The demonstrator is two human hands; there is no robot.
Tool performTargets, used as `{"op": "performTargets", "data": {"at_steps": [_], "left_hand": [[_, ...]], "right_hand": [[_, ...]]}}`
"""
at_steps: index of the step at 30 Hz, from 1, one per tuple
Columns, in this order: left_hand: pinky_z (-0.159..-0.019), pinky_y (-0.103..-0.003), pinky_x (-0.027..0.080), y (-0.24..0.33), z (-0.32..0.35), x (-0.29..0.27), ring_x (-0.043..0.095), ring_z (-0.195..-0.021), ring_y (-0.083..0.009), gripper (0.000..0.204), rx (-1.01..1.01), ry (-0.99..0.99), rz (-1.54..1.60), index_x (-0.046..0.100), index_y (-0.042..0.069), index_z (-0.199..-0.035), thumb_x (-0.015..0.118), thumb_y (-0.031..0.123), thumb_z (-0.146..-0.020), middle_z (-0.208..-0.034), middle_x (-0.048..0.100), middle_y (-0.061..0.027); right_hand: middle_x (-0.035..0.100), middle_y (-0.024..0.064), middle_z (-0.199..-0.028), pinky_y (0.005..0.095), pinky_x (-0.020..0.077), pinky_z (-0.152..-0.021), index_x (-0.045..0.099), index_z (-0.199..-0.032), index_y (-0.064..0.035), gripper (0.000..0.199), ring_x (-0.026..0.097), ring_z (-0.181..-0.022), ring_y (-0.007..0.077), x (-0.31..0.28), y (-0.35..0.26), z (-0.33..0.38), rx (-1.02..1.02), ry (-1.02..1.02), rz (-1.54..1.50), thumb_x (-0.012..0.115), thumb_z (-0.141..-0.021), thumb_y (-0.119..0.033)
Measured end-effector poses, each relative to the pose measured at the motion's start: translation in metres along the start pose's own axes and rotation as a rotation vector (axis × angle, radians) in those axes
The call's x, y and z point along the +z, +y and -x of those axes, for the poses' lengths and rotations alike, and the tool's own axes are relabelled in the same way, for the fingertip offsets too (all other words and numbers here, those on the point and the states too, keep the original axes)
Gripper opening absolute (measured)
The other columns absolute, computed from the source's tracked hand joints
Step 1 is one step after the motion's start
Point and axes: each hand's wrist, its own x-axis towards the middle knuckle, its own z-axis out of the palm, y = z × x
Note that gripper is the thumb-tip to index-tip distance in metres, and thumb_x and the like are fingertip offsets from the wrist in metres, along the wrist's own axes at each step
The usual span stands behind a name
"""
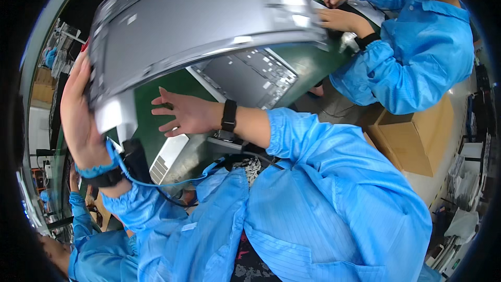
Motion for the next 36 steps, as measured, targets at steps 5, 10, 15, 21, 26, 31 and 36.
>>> {"op": "performTargets", "data": {"at_steps": [5, 10, 15, 21, 26, 31, 36], "left_hand": [[-0.093, -0.028, 0.052, -0.001, -0.006, 0.081, 0.066, -0.104, -0.0181, 0.037, -0.027, -0.319, 0.046, 0.053, -0.007, -0.132, 0.047, 0.012, -0.101, -0.121, 0.065, -0.0155], [-0.097, -0.031, 0.051, -0.002, -0.027, 0.078, 0.064, -0.111, -0.0205, 0.041, -0.109, -0.514, 0.133, 0.049, -0.007, -0.136, 0.046, 0.011, -0.099, -0.127, 0.062, -0.0171], [-0.096, -0.031, 0.049, -0.026, -0.010, 0.028, 0.064, -0.110, -0.0200, 0.041, 0.103, -0.171, -0.005, 0.049, -0.006, -0.137, 0.046, 0.009, -0.099, -0.124, 0.064, -0.0161], [-0.105, -0.032, 0.040, -0.095, 0.072, -0.053, 0.055, -0.122, -0.0202, 0.045, 0.110, 0.223, -0.249, 0.046, -0.006, -0.141, 0.050, 0.009, -0.099, -0.138, 0.055, -0.0160], [-0.100, -0.028, 0.042, -0.141, 0.089, -0.098, 0.055, -0.115, -0.0165, 0.045, -0.059, 0.263, -0.218, 0.044, -0.004, -0.143, 0.047, 0.007, -0.099, -0.134, 0.056, -0.0128], [-0.091, -0.026, 0.044, -0.125, -0.012, -0.055, 0.056, -0.098, -0.0125, 0.047, 0.015, -0.141, -0.575, 0.049, 0.004, -0.142, 0.046, 0.003, -0.095, -0.123, 0.062, -0.0068], [-0.088, -0.035, 0.050, -0.177, -0.123, 0.008, 0.064, -0.094, -0.0242, 0.042, 0.007, -0.470, -0.783, 0.060, 0.009, -0.132, 0.048, 0.003, -0.092, -0.108, 0.070, -0.0181]], "right_hand": [[0.028, 0.0051, -0.156, 0.0524, 0.0232, -0.116, 0.028, -0.150, -0.0182, 0.065, 0.026, -0.144, 0.0370, 0.005, 0.001, 0.032, -0.449, -0.134, 0.785, 0.050, -0.098, -0.050], [0.047, 0.0121, -0.143, 0.0503, 0.0357, -0.111, 0.041, -0.144, -0.0111, 0.057, 0.046, -0.133, 0.0326, -0.014, -0.019, 0.070, -0.766, 0.126, 0.541, 0.035, -0.102, -0.049], [0.059, 0.0168, -0.130, 0.0483, 0.0450, -0.104, 0.051, -0.135, -0.0017, 0.059, 0.059, -0.117, 0.0344, -0.046, -0.049, 0.177, -0.724, -0.271, -0.288, 0.036, -0.103, -0.049], [0.067, 0.0110, -0.111, 0.0288, 0.0544, -0.086, 0.054, -0.126, 0.0035, 0.037, 0.067, -0.097, 0.0167, 0.030, -0.064, 0.191, -0.665, 0.519, 0.405, 0.063, -0.094, -0.014], [0.067, 0.0089, -0.104, 0.0270, 0.0544, -0.076, 0.059, -0.118, 0.0037, 0.036, 0.066, -0.089, 0.0128, 0.009, -0.045, 0.145, -0.626, 0.664, 0.783, 0.072, -0.086, -0.007], [0.066, 0.0075, -0.098, 0.0258, 0.0524, -0.080, 0.058, -0.102, 0.0002, 0.022, 0.064, -0.090, 0.0125, 0.004, -0.039, 0.193, -0.746, 0.883, 0.770, 0.072, -0.084, 0.001], [0.065, 0.0056, -0.089, 0.0182, 0.0480, -0.071, 0.052, -0.093, -0.0010, 0.021, 0.061, -0.080, 0.0067, 0.000, 0.011, 0.193, -0.715, 1.023, 0.735, 0.070, -0.086, 0.004]]}}
